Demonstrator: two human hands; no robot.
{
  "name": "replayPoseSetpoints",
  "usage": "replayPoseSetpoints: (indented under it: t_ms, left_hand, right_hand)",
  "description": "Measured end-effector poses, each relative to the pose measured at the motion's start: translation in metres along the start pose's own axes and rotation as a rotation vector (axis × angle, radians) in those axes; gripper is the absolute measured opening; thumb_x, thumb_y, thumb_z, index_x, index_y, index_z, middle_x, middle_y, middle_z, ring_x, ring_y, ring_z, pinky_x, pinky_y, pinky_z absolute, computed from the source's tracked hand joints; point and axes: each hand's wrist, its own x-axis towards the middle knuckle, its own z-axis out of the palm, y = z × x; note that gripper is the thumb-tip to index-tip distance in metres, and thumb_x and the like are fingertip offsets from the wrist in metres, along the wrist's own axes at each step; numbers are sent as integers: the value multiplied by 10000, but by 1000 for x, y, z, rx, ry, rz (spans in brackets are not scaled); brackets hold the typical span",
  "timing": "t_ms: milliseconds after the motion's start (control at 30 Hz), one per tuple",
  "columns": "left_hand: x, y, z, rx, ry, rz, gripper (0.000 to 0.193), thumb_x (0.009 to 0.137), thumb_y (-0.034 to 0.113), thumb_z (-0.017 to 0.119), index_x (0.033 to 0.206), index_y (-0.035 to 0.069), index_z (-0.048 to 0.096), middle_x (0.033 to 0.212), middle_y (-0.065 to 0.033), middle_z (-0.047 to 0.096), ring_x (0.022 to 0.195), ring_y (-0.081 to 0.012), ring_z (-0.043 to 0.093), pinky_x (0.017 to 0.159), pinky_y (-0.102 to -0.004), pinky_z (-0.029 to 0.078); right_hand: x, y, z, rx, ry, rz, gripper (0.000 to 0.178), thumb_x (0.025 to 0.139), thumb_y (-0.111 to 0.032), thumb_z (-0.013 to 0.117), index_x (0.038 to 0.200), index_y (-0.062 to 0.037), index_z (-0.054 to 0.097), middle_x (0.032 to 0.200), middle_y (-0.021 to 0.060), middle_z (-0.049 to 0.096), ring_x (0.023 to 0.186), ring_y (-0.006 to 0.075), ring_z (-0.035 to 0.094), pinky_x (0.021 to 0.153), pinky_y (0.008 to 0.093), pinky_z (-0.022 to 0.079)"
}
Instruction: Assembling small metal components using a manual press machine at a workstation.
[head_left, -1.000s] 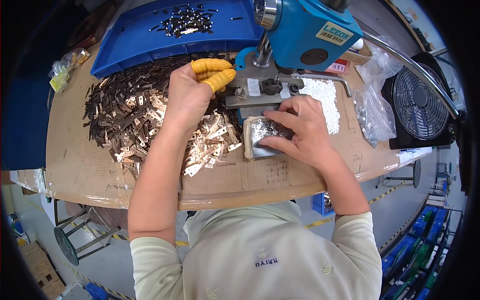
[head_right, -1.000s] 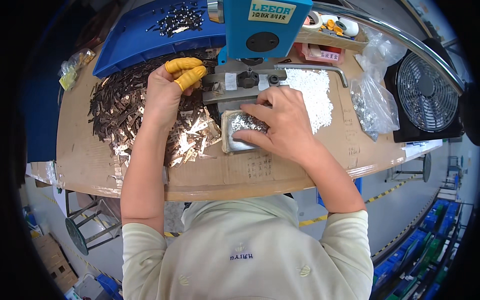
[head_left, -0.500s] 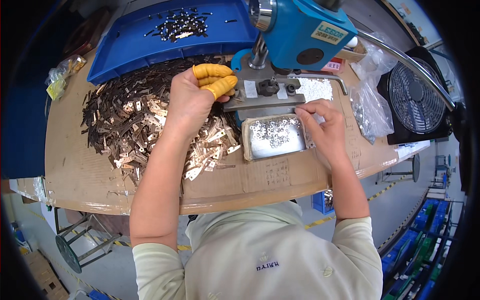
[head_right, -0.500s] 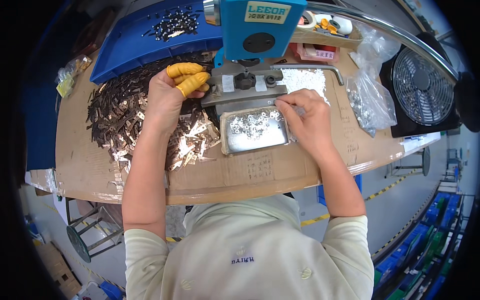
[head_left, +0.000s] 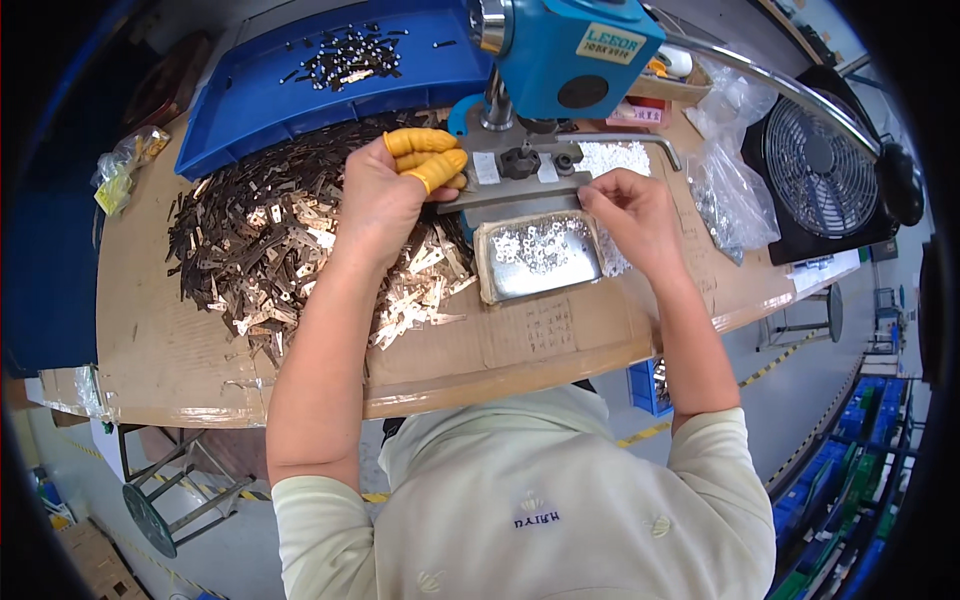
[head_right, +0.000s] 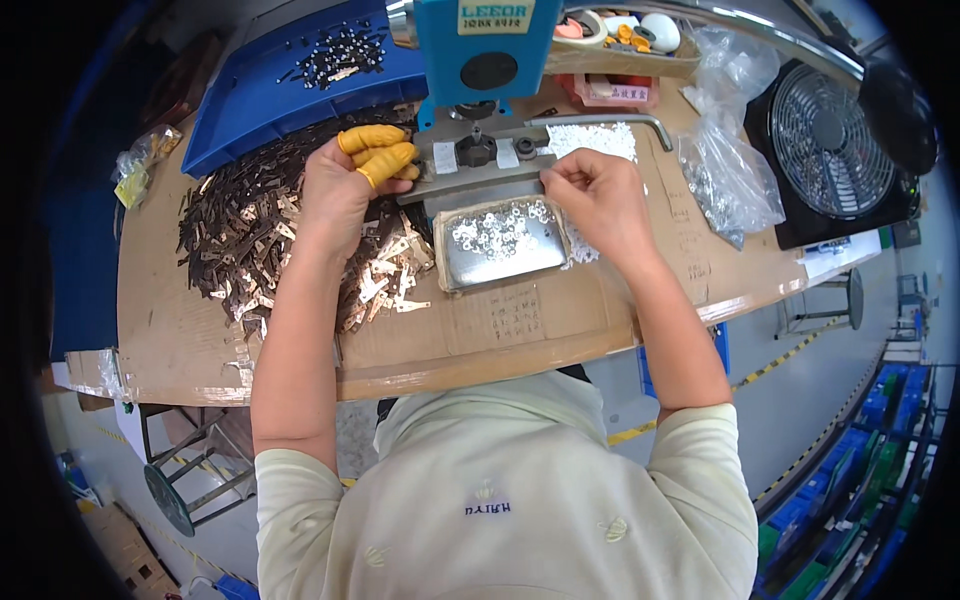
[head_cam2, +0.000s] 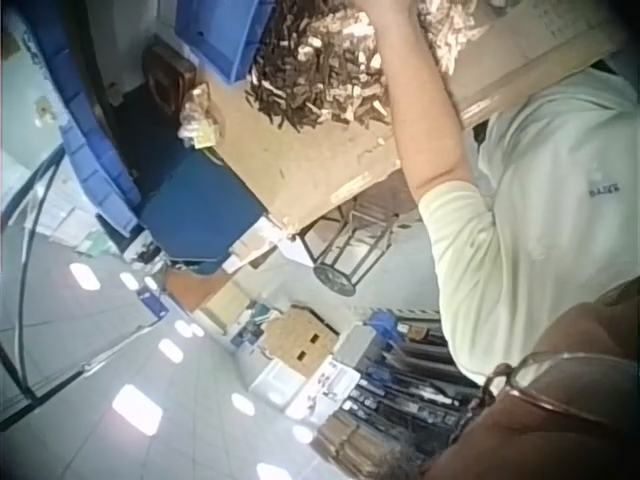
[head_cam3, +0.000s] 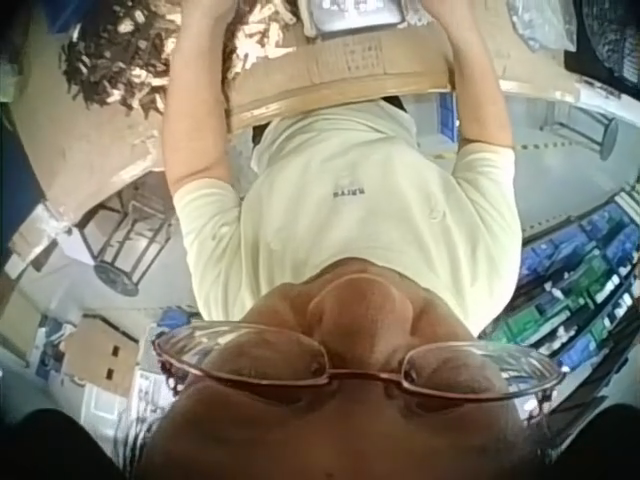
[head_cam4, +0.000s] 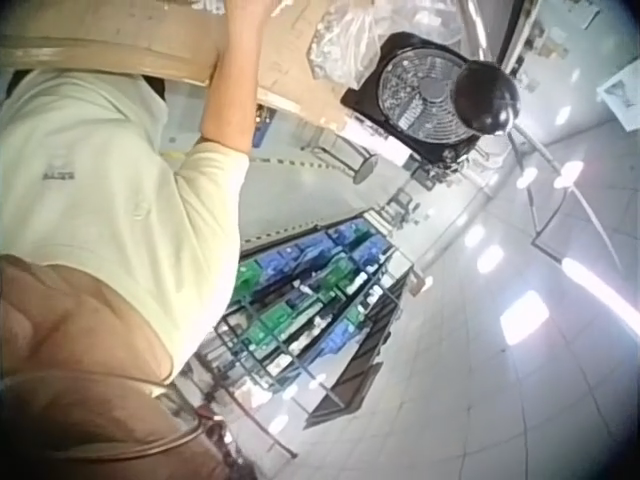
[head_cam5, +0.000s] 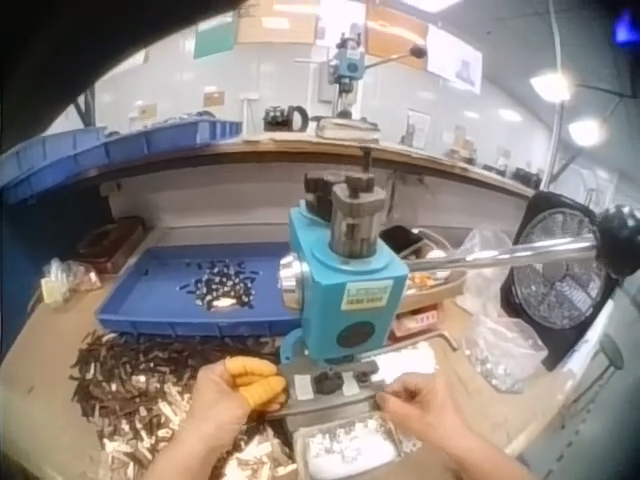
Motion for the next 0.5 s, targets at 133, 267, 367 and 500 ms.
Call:
replayPoseSetpoints:
  t_ms: [133,267,367,500]
  left_hand:
    - [-6,1,5,-15,-20,-28,177,814,-25,661,988,-42,633,855,-137,674,688,-163,649,598,-204,538]
    - [-9,3,8,-21,-34,-49,180,817,-48,635,996,-60,624,863,-146,669,695,-166,648,613,-209,539]
    - [-9,5,7,-8,-25,-75,189,817,-55,627,1005,-64,621,881,-153,666,690,-173,647,608,-209,537]
    - [-9,8,10,-3,-42,-80,193,812,-56,632,1004,-65,623,874,-152,666,683,-173,644,603,-210,535]
  right_hand:
    - [16,-20,17,241,26,-129,149,820,-120,656,780,24,660,607,32,584,532,84,496,480,224,402]
    - [35,-39,21,386,-52,-137,131,826,-104,651,828,27,651,622,37,591,548,87,535,477,209,414]
    - [47,-47,18,277,-284,65,121,831,-91,646,863,26,641,643,48,605,558,101,577,470,196,429]
    - [65,-49,9,397,-430,256,128,838,-100,644,868,24,629,645,57,609,531,103,572,442,191,421]
